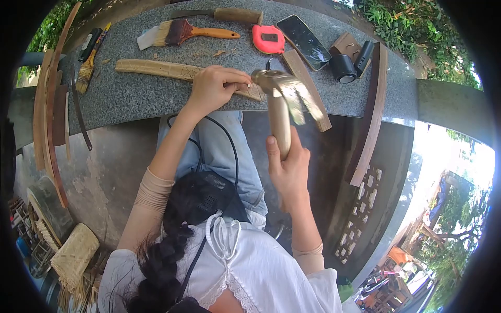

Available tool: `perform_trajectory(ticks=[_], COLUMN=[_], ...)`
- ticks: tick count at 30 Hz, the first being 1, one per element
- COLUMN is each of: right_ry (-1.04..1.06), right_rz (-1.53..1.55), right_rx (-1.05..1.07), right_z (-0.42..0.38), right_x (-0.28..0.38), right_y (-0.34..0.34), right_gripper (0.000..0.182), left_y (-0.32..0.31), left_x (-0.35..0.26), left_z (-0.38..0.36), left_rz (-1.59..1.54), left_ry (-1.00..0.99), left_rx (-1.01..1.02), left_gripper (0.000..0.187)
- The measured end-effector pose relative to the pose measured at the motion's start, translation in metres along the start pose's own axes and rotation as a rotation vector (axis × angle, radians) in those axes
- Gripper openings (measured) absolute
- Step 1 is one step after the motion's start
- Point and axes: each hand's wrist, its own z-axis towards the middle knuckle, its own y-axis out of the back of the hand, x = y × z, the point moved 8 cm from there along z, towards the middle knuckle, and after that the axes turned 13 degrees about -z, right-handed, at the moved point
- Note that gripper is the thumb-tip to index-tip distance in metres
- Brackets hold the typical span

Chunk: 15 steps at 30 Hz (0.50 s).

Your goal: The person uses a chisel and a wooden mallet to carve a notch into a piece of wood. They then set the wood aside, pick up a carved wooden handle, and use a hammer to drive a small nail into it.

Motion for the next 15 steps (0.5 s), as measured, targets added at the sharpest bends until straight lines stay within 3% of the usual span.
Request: perform_trajectory(ticks=[2, 8, 11, 15], right_ry=[-0.018, 0.015, -0.015, 0.057], right_rz=[-0.141, 0.113, -0.129, 0.048], right_rx=[0.121, -0.046, 0.126, -0.010], right_z=[0.005, -0.006, 0.005, -0.004], right_x=[-0.006, -0.003, -0.005, 0.010], right_y=[-0.011, 0.006, -0.008, 0.018], right_gripper=[0.027, 0.028, 0.027, 0.029], left_y=[-0.001, -0.001, 0.000, -0.003], left_x=[0.001, 0.005, 0.004, 0.008], left_z=[-0.002, 0.003, 0.000, 0.003], left_rz=[-0.011, -0.120, -0.129, -0.133], left_ry=[0.010, 0.128, 0.133, 0.106], left_rx=[0.012, 0.055, 0.061, 0.049], left_gripper=[0.010, 0.011, 0.012, 0.012])
